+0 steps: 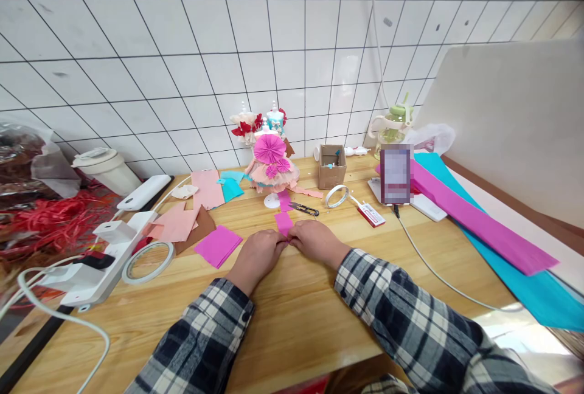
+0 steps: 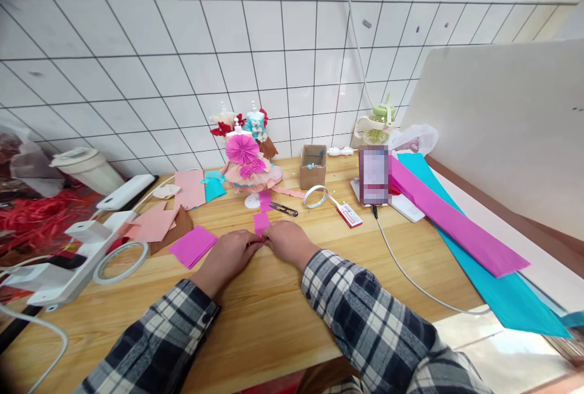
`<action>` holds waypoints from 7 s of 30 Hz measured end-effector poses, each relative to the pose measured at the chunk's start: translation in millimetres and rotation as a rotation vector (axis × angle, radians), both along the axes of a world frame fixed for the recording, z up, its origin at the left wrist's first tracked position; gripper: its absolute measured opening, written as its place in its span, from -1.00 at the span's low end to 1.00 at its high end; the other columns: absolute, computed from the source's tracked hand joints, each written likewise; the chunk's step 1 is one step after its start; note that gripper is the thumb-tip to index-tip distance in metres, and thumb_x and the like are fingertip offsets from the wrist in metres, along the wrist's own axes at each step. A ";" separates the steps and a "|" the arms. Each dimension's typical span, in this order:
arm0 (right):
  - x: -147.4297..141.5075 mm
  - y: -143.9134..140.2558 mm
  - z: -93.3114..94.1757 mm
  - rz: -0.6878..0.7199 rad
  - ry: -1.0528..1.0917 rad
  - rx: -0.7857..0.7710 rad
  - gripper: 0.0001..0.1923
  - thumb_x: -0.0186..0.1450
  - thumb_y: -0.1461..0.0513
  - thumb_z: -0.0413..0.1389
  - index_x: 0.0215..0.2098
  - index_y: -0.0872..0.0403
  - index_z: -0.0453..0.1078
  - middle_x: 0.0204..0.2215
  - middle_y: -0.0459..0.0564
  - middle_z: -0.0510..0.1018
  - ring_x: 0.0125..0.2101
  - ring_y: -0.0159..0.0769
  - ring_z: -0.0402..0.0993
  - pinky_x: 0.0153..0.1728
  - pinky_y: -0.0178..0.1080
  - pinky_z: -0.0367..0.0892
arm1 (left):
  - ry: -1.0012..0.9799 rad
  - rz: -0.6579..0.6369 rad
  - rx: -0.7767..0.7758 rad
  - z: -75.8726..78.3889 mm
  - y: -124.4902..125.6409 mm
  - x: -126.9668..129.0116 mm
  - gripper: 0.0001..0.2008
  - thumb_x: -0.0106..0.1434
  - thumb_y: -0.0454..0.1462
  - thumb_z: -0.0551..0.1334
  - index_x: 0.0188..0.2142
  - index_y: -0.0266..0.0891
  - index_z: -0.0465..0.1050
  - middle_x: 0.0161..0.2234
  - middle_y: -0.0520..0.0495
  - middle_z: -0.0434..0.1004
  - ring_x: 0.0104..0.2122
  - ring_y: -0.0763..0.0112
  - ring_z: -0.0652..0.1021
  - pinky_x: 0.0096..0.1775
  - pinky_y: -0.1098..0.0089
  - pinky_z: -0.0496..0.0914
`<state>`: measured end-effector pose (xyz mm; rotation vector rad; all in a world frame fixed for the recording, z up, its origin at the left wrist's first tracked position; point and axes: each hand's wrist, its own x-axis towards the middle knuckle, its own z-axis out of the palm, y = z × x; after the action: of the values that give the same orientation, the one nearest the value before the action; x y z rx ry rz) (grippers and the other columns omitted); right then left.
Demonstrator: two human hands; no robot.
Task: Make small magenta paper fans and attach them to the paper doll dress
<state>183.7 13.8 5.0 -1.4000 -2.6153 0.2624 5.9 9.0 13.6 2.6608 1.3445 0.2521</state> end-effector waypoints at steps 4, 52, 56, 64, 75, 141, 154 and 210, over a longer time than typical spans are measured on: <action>-0.9 -1.4 2.5 -0.008 -0.007 -0.015 -0.78 0.34 0.21 -0.02 -0.20 0.08 0.46 -0.27 0.03 0.51 -0.21 -0.29 0.41 -0.22 -0.30 0.18 | -0.003 0.013 0.022 -0.1 -0.1 3.3 -0.76 0.29 -0.27 0.07 -0.27 -0.23 0.53 -0.30 -0.13 0.56 -0.26 0.27 0.52 -0.20 0.34 0.35; -3.5 -7.0 4.5 -0.049 -0.029 0.011 -0.74 0.36 0.17 -0.09 -0.21 0.06 0.42 -0.26 0.03 0.53 -0.22 -0.26 0.43 -0.27 -0.29 0.22 | -0.005 0.033 0.090 0.8 -2.4 2.0 -0.76 0.30 -0.25 0.09 -0.32 -0.25 0.53 -0.30 -0.14 0.52 -0.24 0.25 0.48 -0.18 0.31 0.33; -3.2 -8.3 5.4 -0.060 -0.008 0.003 -0.75 0.36 0.18 -0.08 -0.19 0.05 0.41 -0.26 0.02 0.53 -0.21 -0.27 0.43 -0.26 -0.30 0.21 | -0.005 0.017 0.037 0.7 -1.6 1.1 -0.75 0.31 -0.25 0.07 -0.28 -0.23 0.53 -0.31 -0.13 0.55 -0.25 0.27 0.49 -0.17 0.33 0.33; -3.6 -7.4 2.3 -0.077 -0.012 0.003 -0.73 0.35 0.13 -0.08 -0.20 0.05 0.42 -0.26 0.02 0.53 -0.22 -0.26 0.43 -0.26 -0.29 0.22 | 0.002 0.030 0.020 -0.5 -1.2 0.9 -0.74 0.32 -0.24 0.06 -0.24 -0.22 0.53 -0.28 -0.12 0.58 -0.24 0.26 0.51 -0.17 0.32 0.33; -4.8 -9.2 3.7 -0.086 0.024 0.023 -0.79 0.33 0.18 -0.05 -0.21 0.06 0.39 -0.25 0.02 0.48 -0.21 -0.27 0.39 -0.24 -0.28 0.20 | -0.010 0.033 0.047 -1.2 -1.7 2.0 -0.77 0.30 -0.27 0.08 -0.28 -0.23 0.53 -0.29 -0.12 0.53 -0.24 0.29 0.49 -0.17 0.34 0.31; -5.3 -7.5 1.4 -0.143 0.038 -0.011 -0.79 0.30 0.14 0.01 -0.22 0.02 0.44 -0.27 -0.02 0.50 -0.24 -0.29 0.40 -0.27 -0.30 0.19 | -0.019 0.007 0.101 -0.3 -0.3 2.2 -0.75 0.29 -0.28 0.08 -0.32 -0.24 0.55 -0.31 -0.13 0.50 -0.24 0.28 0.47 -0.15 0.32 0.31; -6.5 -8.4 7.5 -0.174 -0.005 -0.073 -0.76 0.31 0.14 -0.01 -0.24 0.03 0.47 -0.27 0.01 0.52 -0.23 -0.29 0.42 -0.25 -0.31 0.21 | 0.029 0.005 0.034 3.2 -0.3 3.7 -0.74 0.29 -0.28 0.05 -0.31 -0.24 0.54 -0.36 -0.14 0.54 -0.31 0.29 0.49 -0.22 0.33 0.31; -3.9 -7.2 3.3 -0.169 0.033 -0.053 -0.73 0.32 0.08 -0.03 -0.20 -0.01 0.46 -0.26 -0.03 0.52 -0.23 -0.29 0.41 -0.28 -0.30 0.19 | -0.014 -0.025 0.069 -4.0 2.8 3.5 -0.74 0.31 -0.29 0.03 -0.31 -0.24 0.50 -0.38 -0.13 0.54 -0.32 0.29 0.49 -0.22 0.32 0.30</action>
<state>179.8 6.6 8.3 -1.6088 -2.4616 0.3312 9.4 11.8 9.5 2.7248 1.3216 0.3197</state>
